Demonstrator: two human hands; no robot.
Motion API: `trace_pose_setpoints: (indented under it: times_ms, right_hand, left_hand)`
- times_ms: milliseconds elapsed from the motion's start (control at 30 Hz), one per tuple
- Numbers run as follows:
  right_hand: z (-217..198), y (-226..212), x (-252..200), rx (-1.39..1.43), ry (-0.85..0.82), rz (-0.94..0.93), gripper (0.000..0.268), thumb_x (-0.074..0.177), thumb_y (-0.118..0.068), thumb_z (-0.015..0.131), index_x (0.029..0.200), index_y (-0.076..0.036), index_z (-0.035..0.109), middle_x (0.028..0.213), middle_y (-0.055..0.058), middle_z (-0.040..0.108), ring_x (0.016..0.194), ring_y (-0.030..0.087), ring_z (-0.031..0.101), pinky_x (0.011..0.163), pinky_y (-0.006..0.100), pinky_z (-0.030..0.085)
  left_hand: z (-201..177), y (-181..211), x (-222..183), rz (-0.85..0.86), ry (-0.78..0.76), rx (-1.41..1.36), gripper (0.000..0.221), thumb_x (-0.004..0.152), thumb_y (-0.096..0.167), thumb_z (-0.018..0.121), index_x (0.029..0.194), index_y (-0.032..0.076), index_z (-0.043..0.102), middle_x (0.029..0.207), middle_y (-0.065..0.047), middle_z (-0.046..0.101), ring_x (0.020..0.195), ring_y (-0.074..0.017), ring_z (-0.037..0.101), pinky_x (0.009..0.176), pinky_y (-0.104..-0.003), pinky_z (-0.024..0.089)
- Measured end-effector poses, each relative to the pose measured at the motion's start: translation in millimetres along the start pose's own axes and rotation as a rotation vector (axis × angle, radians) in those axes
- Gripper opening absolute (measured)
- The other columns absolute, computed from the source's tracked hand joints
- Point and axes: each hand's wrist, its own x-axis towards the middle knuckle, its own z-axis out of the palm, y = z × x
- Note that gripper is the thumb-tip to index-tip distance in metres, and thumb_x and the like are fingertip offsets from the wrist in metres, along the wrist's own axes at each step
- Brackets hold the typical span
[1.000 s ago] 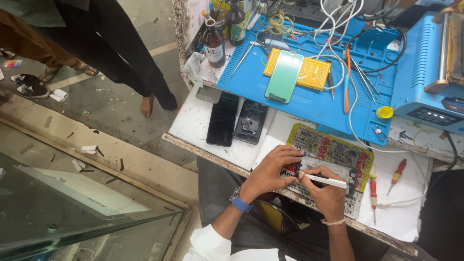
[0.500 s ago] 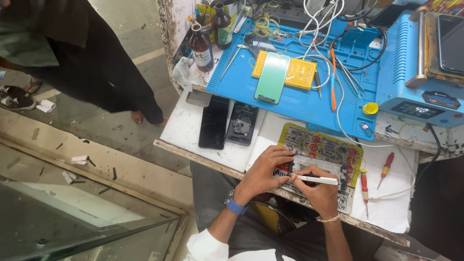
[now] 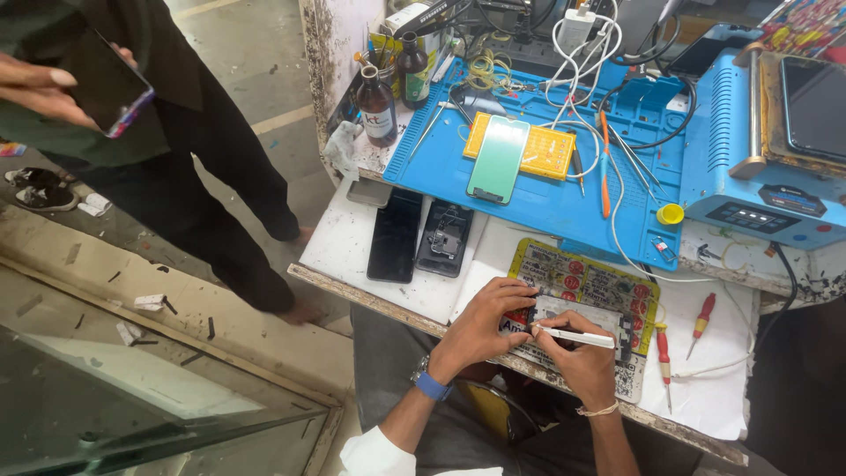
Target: The person cleans the internal chassis of a mobile phone using a fine tool by hand, scraping away residue from the edges and surfaces of the frame.
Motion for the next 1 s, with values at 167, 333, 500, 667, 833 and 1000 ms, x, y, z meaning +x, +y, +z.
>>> trace_pose_setpoints:
  times_ms: [167,333,500,667,833,1000]
  right_hand:
    - [-0.8,-0.4,2.8,-0.013,-0.01,-0.05,0.011,0.075,-0.007,0.082,0.085,-0.002,0.078,0.077,0.004,0.079,0.067,0.008,0.071,0.06,0.023,0.055]
    - [-0.5,-0.1,0.0,0.016,0.007,0.006,0.009,0.079,-0.007,0.081,0.087,-0.003,0.079,0.075,0.004,0.078,0.065,0.008,0.07,0.058,0.024,0.053]
    - [0.2,-0.8,3.0,-0.027,-0.007,-0.026,0.011,0.074,-0.007,0.083,0.084,-0.003,0.079,0.073,0.003,0.077,0.063,0.007,0.069,0.057,0.023,0.053]
    - [-0.3,4.8,0.3,0.009,0.01,0.001,0.01,0.078,-0.008,0.082,0.086,-0.004,0.079,0.073,0.004,0.077,0.065,0.007,0.067,0.058,0.024,0.052]
    - [0.4,3.2,0.2,-0.026,-0.007,-0.009,0.011,0.076,-0.008,0.084,0.084,-0.002,0.078,0.071,0.005,0.076,0.064,0.009,0.066,0.059,0.025,0.052]
    - [2.2,5.7,0.2,-0.069,0.045,-0.005,0.012,0.078,-0.009,0.084,0.084,-0.002,0.077,0.071,0.006,0.076,0.062,0.01,0.066,0.06,0.026,0.051]
  left_hand:
    - [0.2,-0.4,1.2,-0.002,0.0,-0.003,0.054,0.071,0.014,0.087,0.121,-0.002,0.072,0.14,-0.011,0.065,0.139,-0.0276,0.051,0.117,-0.041,0.044]
    - [1.3,-0.8,1.3,0.012,-0.005,0.006,0.054,0.071,0.014,0.086,0.12,-0.002,0.072,0.14,-0.01,0.065,0.14,-0.0271,0.052,0.118,-0.04,0.045]
    - [-0.9,0.1,1.6,-0.008,-0.005,-0.018,0.053,0.071,0.014,0.086,0.12,-0.002,0.072,0.14,-0.01,0.065,0.139,-0.0274,0.051,0.117,-0.04,0.044]
    - [3.6,-5.3,2.3,0.016,-0.001,-0.008,0.052,0.071,0.013,0.085,0.12,-0.002,0.072,0.139,-0.011,0.065,0.139,-0.0282,0.052,0.117,-0.041,0.045]
    - [4.9,-6.8,-1.4,0.054,0.029,-0.025,0.049,0.072,0.011,0.084,0.117,-0.003,0.073,0.139,-0.011,0.066,0.138,-0.0299,0.054,0.117,-0.041,0.046]
    - [3.6,-9.9,-3.0,0.093,0.057,-0.088,0.05,0.069,0.009,0.083,0.117,-0.003,0.073,0.139,-0.011,0.068,0.138,-0.0303,0.055,0.118,-0.041,0.046]
